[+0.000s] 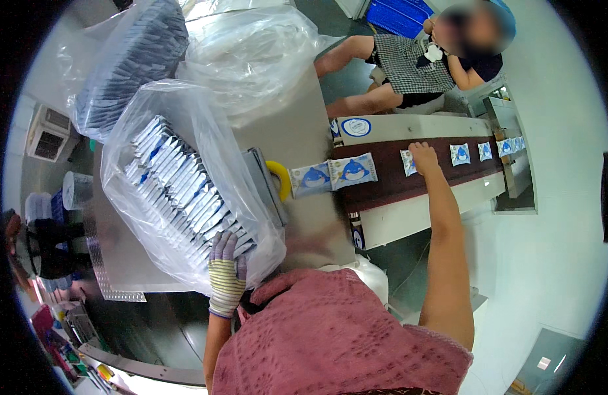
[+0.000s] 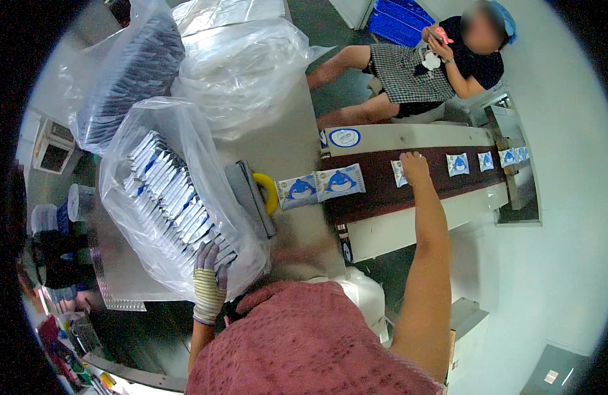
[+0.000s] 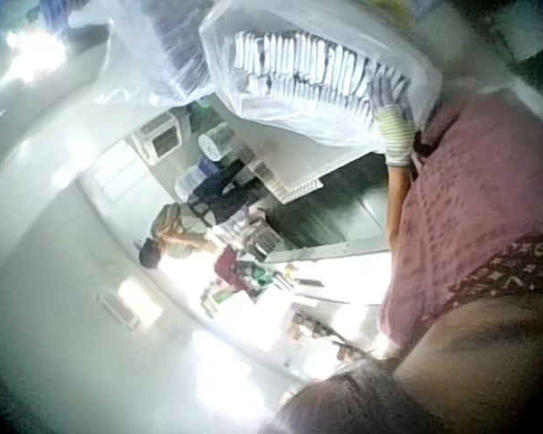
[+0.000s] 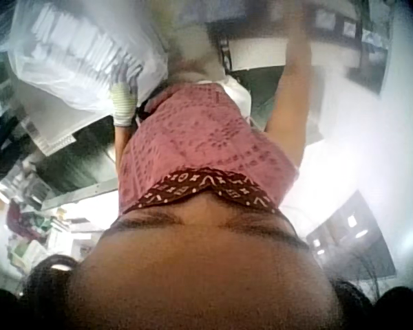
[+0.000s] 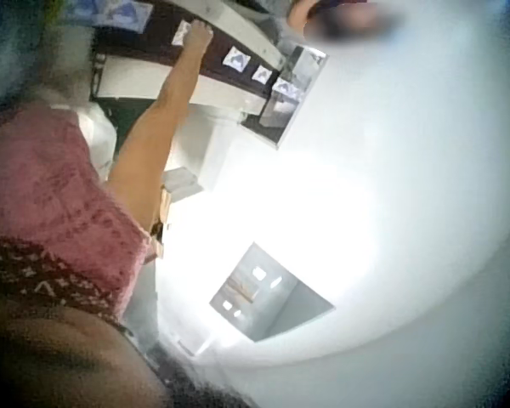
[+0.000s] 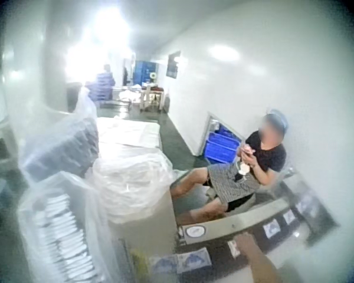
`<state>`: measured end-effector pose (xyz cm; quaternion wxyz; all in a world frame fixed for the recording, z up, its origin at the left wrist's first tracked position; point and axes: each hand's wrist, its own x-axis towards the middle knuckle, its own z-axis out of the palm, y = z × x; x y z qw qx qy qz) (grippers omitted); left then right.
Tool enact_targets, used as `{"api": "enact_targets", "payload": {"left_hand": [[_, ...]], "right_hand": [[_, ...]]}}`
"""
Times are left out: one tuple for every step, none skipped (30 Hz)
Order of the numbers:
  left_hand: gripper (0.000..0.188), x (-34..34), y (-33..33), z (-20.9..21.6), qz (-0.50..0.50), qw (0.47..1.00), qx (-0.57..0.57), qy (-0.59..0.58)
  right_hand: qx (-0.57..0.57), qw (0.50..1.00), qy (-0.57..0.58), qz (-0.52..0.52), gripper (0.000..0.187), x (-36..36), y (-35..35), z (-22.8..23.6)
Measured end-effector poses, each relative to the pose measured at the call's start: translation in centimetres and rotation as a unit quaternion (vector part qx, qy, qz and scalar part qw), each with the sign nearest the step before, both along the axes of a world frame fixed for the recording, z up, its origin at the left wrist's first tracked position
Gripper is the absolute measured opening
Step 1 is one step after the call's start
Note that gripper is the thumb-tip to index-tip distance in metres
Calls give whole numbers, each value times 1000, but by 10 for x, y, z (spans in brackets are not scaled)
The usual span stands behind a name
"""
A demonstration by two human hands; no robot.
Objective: The person places small, individually wrapped packets into a large clear plastic bag on a metal table. The person uses both hands to pick up packets from a nearby stack and arrange them inside the bag.
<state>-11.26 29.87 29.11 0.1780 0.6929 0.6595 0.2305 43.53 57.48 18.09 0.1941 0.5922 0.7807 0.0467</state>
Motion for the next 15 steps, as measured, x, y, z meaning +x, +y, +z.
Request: {"api": "enact_targets", "payload": {"left_hand": [[46,-2,-3,0,6,1000,-5,8],[46,-4,-5,0,11,1000,-10,16],[46,-4,-6,0,14,1000,-9,13],[46,-5,-9,1,21,1000,-10,12],[46,-5,-13,0,27,1000,-12,8],[46,-6,-16,-3,37,999,-19,5],[46,-5,-17,0,40,999,-19,0],[47,-6,-19,-2,44,999,-21,0],[47,-7,-22,-6,48,999,-23,-1],[47,-8,-26,-9,52,998,-28,-7],[47,-8,-27,-12,52,998,-31,-15],[47,-9,-28,-13,52,998,-35,-23],[47,-9,-29,-13,51,998,-33,-22],[47,-9,-27,-14,45,998,-30,-23],[47,-11,-25,-13,41,999,-28,-21]], "right_hand": [[-29,1000,-1,-3,36,-7,6,-3],[-59,998,-2,-5,40,-15,11,-5],[-88,996,-4,-7,44,-24,15,-5],[-93,994,-56,13,52,-42,18,3],[-131,987,-82,44,53,-53,21,9],[-168,977,-109,74,55,-62,24,15],[-205,963,-138,106,57,-73,26,20],[-266,951,-108,113,52,-87,30,26],[-299,942,-34,146,53,-104,32,33],[-333,925,40,176,55,-123,31,40],[-365,902,113,200,56,-139,28,43],[-358,889,175,226,55,-161,24,40],[-349,872,235,251,55,-184,19,36],[-310,867,265,286,56,-199,15,20],[-269,858,296,322,56,-216,13,3]]}}
